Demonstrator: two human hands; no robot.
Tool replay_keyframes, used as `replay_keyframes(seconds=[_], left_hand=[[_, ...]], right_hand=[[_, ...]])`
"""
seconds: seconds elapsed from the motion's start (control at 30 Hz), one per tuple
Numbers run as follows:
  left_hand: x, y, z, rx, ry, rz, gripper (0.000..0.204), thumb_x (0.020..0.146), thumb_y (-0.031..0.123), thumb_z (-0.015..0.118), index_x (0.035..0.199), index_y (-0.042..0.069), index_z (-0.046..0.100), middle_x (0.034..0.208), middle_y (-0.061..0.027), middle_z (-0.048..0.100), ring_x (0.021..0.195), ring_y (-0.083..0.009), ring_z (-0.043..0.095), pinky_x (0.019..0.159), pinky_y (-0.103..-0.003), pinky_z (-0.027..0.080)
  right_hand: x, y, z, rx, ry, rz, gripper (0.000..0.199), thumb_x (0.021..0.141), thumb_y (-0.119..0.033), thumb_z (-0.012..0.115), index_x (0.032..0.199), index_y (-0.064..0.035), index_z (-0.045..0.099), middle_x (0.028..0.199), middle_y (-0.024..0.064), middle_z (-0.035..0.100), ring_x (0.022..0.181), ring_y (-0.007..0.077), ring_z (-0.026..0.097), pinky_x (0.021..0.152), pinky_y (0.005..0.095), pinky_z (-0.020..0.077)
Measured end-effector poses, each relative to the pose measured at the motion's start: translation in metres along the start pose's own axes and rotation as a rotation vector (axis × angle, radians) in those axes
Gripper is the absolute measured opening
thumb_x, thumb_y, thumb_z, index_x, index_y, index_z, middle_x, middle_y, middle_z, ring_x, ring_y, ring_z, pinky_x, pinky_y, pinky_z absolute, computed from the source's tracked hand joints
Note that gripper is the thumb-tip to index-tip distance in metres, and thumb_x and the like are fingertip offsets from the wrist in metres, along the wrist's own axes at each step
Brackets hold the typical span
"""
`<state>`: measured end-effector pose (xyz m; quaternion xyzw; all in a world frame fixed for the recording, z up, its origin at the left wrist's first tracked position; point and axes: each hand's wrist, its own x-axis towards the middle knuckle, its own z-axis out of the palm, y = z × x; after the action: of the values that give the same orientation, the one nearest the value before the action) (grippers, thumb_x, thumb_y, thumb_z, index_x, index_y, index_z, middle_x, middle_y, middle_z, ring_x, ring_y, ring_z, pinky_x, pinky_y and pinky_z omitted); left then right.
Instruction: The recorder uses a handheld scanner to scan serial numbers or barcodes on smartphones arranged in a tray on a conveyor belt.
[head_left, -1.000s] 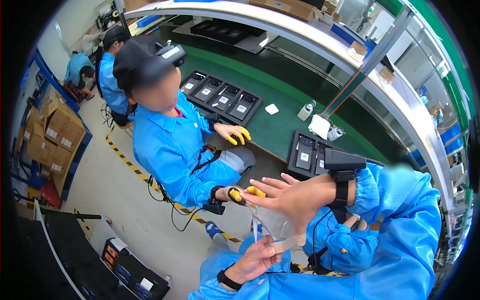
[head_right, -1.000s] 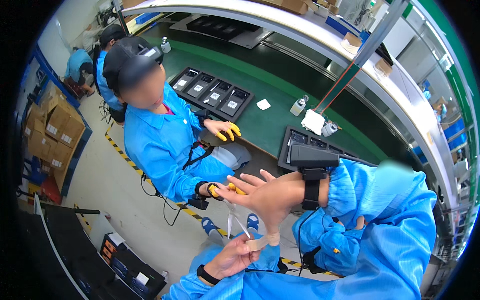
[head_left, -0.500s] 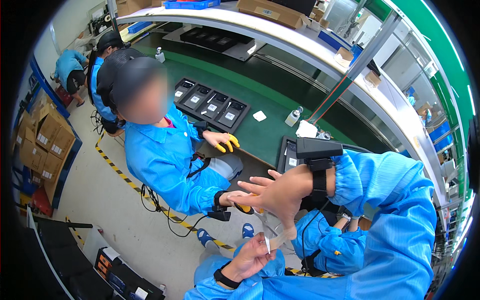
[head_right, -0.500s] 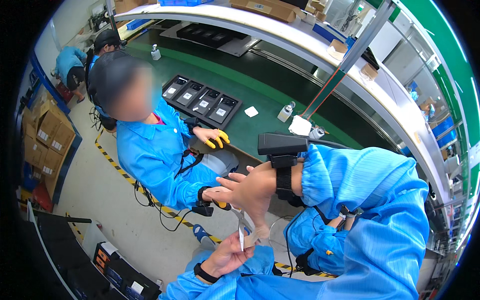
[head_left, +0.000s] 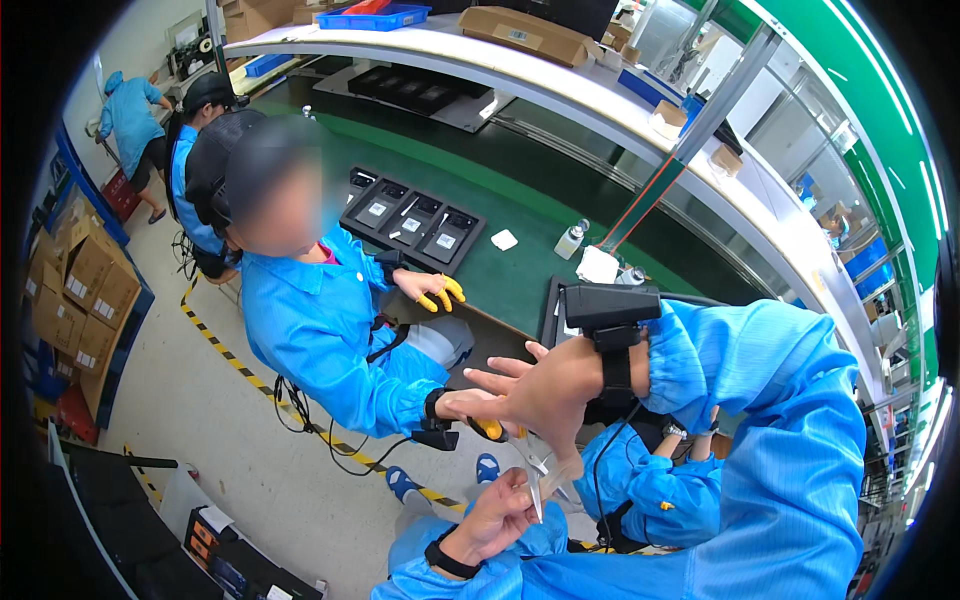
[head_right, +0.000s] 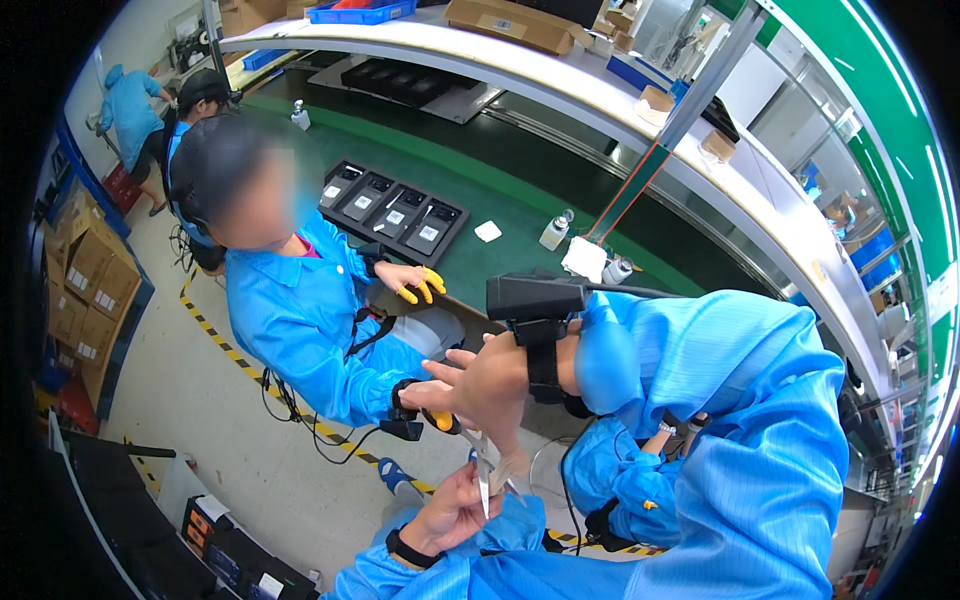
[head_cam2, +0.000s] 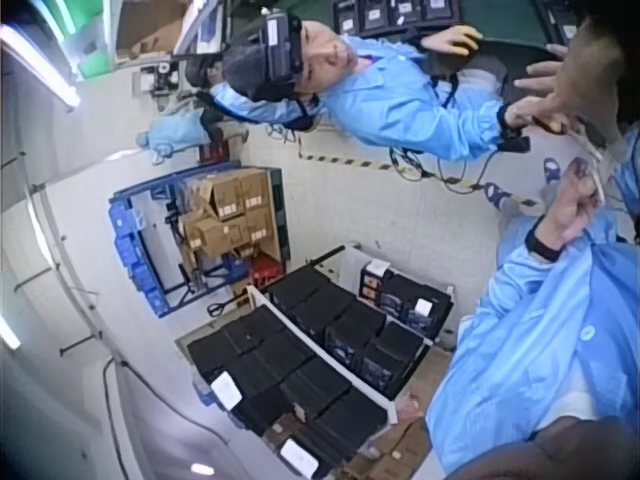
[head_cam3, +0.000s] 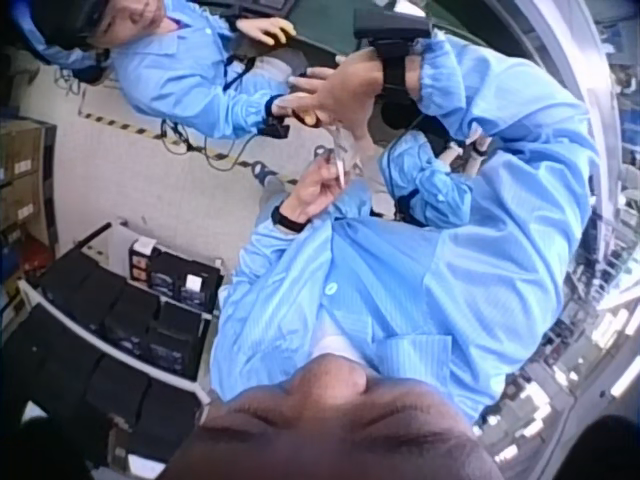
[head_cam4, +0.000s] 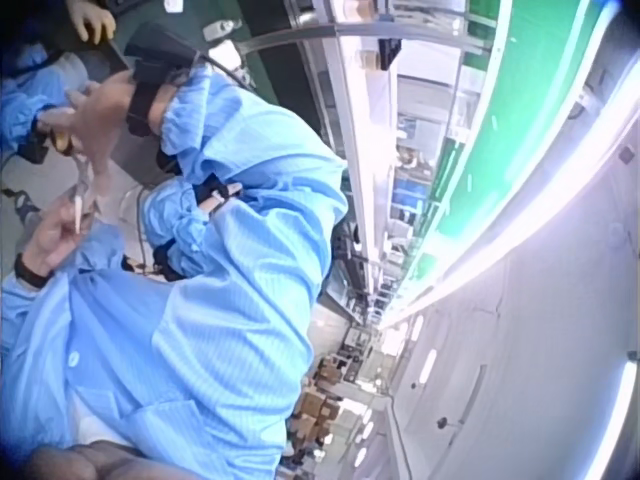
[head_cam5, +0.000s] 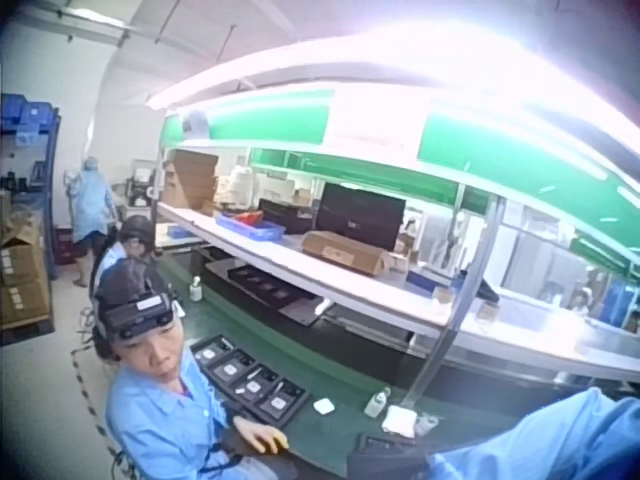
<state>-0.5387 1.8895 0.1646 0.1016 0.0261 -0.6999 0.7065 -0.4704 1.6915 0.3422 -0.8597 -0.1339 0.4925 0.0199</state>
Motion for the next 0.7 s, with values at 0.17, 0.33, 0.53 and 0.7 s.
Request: replay_keyframes(seconds=[0.17, 0.33, 0.53, 0.7], left_hand=[[-0.006, 0.001, -0.003, -0.079, 0.054, -0.021, 0.038, 0.087, 0.011, 0.075, 0.111, 0.008, 0.046, 0.095, -0.0084, 0.062, 0.084, -0.0182, 0.062, 0.078, -0.03, 0.052], [-0.01, -0.001, -0.002, -0.059, 0.063, -0.012, 0.037, 0.086, 0.01, 0.075, 0.108, 0.009, 0.045, 0.093, -0.0093, 0.063, 0.082, -0.0186, 0.062, 0.076, -0.03, 0.052], [-0.014, 0.001, 0.002, -0.038, 0.094, -0.001, 0.036, 0.086, 0.009, 0.074, 0.106, 0.01, 0.045, 0.092, -0.0099, 0.063, 0.08, -0.019, 0.061, 0.074, -0.03, 0.05], [-0.013, 0.006, 0.003, -0.012, 0.092, -0.025, 0.038, 0.086, 0.01, 0.075, 0.107, 0.009, 0.043, 0.091, -0.0096, 0.062, 0.079, -0.0187, 0.06, 0.073, -0.029, 0.049]], right_hand=[[0.011, 0.001, 0.014, -0.008, 0.023, -0.007, 0.154, 0.044, -0.047, 0.098, 0.158, -0.0335, -0.003, 0.166, 0.0149, 0.005, 0.151, 0.0428, 0.008, 0.112, 0.0719, 0.0191], [0.007, -0.005, 0.012, 0.013, 0.01, 0.004, 0.153, 0.044, -0.048, 0.098, 0.159, -0.0348, -0.003, 0.166, 0.014, 0.002, 0.152, 0.0419, 0.007, 0.112, 0.0714, 0.0188], [0.008, -0.008, 0.016, -0.004, 0.012, 0.01, 0.151, 0.047, -0.049, 0.096, 0.159, -0.035, -0.004, 0.166, 0.0148, 0.002, 0.152, 0.0412, 0.007, 0.112, 0.0699, 0.0188], [0.005, -0.008, 0.009, 0.023, -0.032, 0.006, 0.149, 0.049, -0.05, 0.095, 0.159, -0.0348, -0.004, 0.166, 0.0165, 0.004, 0.152, 0.0411, 0.007, 0.112, 0.0698, 0.0194]])
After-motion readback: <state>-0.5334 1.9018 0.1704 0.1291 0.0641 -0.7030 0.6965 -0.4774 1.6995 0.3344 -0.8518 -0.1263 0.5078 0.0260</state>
